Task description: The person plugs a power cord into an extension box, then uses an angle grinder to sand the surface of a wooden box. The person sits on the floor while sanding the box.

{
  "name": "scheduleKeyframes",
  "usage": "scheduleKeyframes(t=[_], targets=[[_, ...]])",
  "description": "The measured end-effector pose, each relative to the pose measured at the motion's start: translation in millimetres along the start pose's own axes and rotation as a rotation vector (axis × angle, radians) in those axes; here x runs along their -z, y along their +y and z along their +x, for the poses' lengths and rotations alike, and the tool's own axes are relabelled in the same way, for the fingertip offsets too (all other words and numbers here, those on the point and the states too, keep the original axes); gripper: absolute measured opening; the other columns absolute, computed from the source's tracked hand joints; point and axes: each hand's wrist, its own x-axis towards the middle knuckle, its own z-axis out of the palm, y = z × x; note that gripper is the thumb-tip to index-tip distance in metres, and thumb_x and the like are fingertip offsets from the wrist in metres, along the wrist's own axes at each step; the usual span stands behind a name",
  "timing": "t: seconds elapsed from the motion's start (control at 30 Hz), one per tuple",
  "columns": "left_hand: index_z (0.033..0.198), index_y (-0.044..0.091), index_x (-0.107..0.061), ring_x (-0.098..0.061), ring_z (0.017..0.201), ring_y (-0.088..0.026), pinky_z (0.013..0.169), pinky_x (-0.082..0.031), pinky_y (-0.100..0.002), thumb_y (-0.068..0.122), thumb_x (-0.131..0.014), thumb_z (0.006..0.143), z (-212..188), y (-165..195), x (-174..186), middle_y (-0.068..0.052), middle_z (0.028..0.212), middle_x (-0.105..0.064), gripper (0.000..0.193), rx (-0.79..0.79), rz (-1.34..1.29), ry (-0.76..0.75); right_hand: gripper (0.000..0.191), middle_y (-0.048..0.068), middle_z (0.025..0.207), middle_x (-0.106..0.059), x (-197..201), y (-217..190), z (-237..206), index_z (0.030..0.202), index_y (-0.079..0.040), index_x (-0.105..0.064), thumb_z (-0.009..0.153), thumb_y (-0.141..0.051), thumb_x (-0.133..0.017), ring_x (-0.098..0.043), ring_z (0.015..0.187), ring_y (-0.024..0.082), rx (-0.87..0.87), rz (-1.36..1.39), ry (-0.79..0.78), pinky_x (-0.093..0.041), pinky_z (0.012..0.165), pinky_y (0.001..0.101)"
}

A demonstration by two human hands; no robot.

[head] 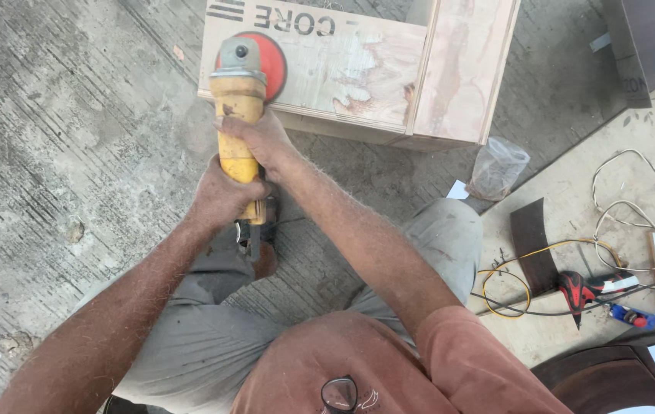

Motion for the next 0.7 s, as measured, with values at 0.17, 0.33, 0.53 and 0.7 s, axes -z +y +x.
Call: scheduleKeyframes(t=[0.17, 0.33, 0.53, 0.7], targets=[[0.116, 0.000, -0.061, -0.073, 0.089, -0.018, 0.080, -0.062, -0.034, 0.013, -0.076, 0.068, 14, 11, 3, -0.008, 0.102, -0.073, 0.052, -0.072, -0.111, -0.017, 0.043, 0.011, 0.099, -0.070, 0, -9, 25, 0.119, 0.003, -0.061, 0.086, -0.017, -0.079, -0.071, 0.082, 0.019, -0.025, 0.007, -0.046, -0.062, 0.070, 0.0353], [0.122, -0.003, -0.056, -0.074, 0.090, -0.020, 0.080, -0.063, -0.034, 0.015, -0.078, 0.069, 28, 37, -14, -0.011, 0.105, -0.072, 0.060, -0.058, -0.024, -0.067, 0.046, 0.011, 0.097, -0.069, 34, -38, 20, 0.122, 0.001, -0.058, 0.086, -0.018, -0.079, -0.070, 0.082, 0.019, 0.014, 0.001, 0.049, -0.063, 0.070, 0.0362], [0.135, -0.004, -0.040, -0.074, 0.095, -0.025, 0.082, -0.064, -0.038, 0.023, -0.082, 0.068, 22, 61, -45, -0.015, 0.112, -0.069, 0.083, 0.028, 0.151, -0.201, 0.034, 0.011, 0.096, -0.070, 75, -59, -22, 0.116, 0.001, -0.062, 0.090, -0.017, -0.075, -0.071, 0.082, 0.021, 0.081, 0.021, 0.160, -0.063, 0.071, 0.0365], [0.135, -0.004, -0.041, -0.073, 0.099, -0.028, 0.088, -0.060, -0.040, 0.030, -0.083, 0.066, 14, 72, -62, -0.016, 0.110, -0.070, 0.088, -0.139, 0.274, -0.249, 0.031, 0.011, 0.093, -0.069, 98, -67, -61, 0.114, -0.001, -0.060, 0.093, -0.020, -0.072, -0.070, 0.081, 0.021, 0.116, 0.130, 0.151, -0.062, 0.072, 0.0360]])
